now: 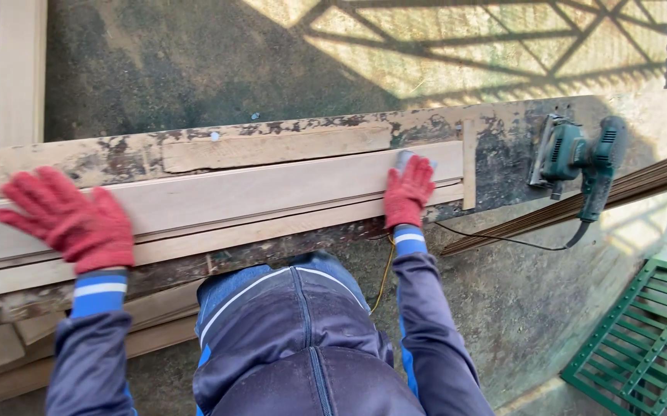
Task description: The recorder uses an electric orbital sander and a piece of sandpaper to smooth the surface of a wooden plank.
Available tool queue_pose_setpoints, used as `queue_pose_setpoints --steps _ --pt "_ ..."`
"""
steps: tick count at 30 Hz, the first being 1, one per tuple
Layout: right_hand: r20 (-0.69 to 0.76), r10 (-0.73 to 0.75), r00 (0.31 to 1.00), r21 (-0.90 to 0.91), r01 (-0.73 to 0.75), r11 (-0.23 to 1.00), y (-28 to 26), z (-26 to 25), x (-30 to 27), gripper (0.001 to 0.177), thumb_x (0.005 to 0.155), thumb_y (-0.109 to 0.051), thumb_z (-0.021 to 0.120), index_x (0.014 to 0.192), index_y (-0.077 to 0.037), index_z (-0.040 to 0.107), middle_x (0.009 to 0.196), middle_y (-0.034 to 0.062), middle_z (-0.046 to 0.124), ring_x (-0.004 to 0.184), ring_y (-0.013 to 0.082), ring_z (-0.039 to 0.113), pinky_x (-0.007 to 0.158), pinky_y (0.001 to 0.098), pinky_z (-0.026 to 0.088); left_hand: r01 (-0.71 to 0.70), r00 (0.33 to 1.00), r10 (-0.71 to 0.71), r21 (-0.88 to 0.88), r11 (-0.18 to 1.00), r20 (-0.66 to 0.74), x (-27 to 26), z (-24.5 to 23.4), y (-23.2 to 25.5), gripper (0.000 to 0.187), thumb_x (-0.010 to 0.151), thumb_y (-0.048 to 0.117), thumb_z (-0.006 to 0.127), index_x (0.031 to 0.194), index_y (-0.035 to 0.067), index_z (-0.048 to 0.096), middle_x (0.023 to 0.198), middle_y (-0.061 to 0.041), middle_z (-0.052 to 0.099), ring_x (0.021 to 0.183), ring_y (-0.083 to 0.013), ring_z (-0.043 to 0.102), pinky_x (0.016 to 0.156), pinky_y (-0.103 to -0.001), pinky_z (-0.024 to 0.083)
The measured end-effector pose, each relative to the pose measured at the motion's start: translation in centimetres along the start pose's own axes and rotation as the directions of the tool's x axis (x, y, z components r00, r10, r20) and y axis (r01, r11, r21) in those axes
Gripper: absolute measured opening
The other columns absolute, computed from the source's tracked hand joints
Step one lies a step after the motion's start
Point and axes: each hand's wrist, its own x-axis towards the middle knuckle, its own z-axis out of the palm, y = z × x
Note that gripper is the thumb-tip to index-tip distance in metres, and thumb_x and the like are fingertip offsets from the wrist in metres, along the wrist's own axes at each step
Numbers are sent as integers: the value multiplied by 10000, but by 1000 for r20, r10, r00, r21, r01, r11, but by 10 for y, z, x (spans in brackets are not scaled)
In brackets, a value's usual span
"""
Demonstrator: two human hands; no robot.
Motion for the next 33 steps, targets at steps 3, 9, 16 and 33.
queue_pose_setpoints --steps 3,9,16,33 --pt "-159 -436 886 -269 386 882 -45 12 -22 739 1129 -496 116 1626 -1 -118 1690 171 -228 1567 337 -189 1238 514 -185 -155 987 157 118 981 -11 -44 67 86 881 1368 407 652 1765 109 -75 1737 -149 -205 1593 -362 -208 1269 -613 -181" --pt "-39 -751 659 10 752 659 -42 -15 -12 796 953 -760 353 1594 -289 368 1679 39 316 1578 264 221 1278 572 113 -282 955 285 39 959 -79 -81 99 210 859 1009 670 475 1646 95 450 1683 -299 357 1600 -462 180 1255 -689 -66" --pt "-42 -220 974 -52 218 975 100 -27 83 781 1053 -680 296 1676 -240 128 1732 73 74 1585 300 68 1269 543 29 -313 944 324 136 940 -69 -76 103 206 837 1029 688 448 1628 109 522 1676 -278 430 1591 -460 269 1268 -672 4" --pt "-139 -342 929 -94 331 939 105 -28 18 796 1081 -608 114 1618 -69 -119 1690 123 -230 1572 302 -189 1253 460 -198 -459 885 448 -87 884 -126 -60 127 189 948 1025 646 374 1652 -64 344 1707 -399 202 1563 -579 67 1126 -811 -88"
